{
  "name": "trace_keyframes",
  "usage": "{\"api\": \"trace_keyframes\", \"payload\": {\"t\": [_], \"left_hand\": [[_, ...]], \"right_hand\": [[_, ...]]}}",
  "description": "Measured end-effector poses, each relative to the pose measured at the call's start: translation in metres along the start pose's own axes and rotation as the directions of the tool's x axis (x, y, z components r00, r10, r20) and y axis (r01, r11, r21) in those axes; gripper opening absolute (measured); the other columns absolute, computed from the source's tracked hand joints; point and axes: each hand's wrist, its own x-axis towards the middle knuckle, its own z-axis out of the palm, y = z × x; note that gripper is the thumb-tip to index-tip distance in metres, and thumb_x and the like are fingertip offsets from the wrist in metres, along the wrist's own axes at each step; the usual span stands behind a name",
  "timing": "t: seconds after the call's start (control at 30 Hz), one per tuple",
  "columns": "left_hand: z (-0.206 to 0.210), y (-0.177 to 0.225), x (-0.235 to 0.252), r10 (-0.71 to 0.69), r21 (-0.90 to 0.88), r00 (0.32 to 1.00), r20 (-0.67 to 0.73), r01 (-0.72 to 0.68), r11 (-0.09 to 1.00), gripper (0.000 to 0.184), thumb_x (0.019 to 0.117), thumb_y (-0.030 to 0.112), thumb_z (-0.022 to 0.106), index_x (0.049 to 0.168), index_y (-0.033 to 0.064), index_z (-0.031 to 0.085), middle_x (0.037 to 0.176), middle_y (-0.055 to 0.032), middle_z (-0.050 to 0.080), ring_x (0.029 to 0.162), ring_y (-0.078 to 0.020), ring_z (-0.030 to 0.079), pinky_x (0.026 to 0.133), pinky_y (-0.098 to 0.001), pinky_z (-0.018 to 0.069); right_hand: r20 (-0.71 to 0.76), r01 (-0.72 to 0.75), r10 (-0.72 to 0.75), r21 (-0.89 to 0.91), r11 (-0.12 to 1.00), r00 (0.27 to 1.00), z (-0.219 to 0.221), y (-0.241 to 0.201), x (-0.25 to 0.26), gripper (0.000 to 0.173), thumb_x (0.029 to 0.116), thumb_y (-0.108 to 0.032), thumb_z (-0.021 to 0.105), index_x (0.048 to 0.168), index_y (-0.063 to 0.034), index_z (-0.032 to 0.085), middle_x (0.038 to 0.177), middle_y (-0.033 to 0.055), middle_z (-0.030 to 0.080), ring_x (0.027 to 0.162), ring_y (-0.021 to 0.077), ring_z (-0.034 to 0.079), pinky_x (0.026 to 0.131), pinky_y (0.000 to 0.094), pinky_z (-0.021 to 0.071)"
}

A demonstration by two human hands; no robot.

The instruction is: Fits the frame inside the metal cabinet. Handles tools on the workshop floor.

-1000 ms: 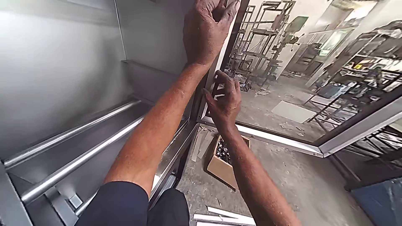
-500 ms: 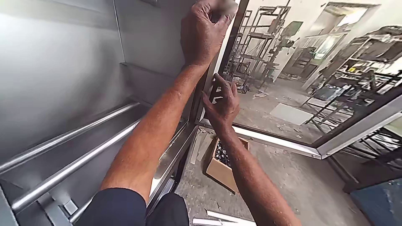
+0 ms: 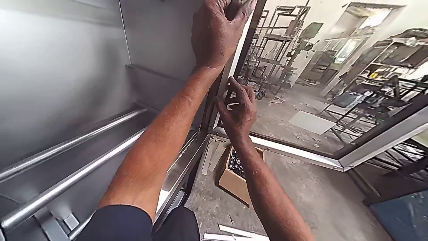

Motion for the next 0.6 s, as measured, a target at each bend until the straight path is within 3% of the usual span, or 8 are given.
{"api": "trace_keyframes", "payload": {"t": [0.6], "left_hand": [[-0.0017, 0.0023, 0.0007, 0.001, -0.009, 1.000, 0.010, -0.001, 1.000, 0.017, 0.0854, 0.033, 0.082, 0.081, 0.0180, 0.075, 0.076, 0.0084, 0.073, 0.071, -0.0047, 0.068, 0.067, -0.0312, 0.0548]], "right_hand": [[-0.007, -0.009, 0.008, -0.013, 1.000, 1.000, 0.0016, -0.0016, -0.0017, 0.060, 0.0873, -0.027, 0.081, 0.143, -0.0198, 0.061, 0.115, 0.0073, 0.062, 0.074, 0.0124, 0.062, 0.051, 0.0297, 0.0509]]}}
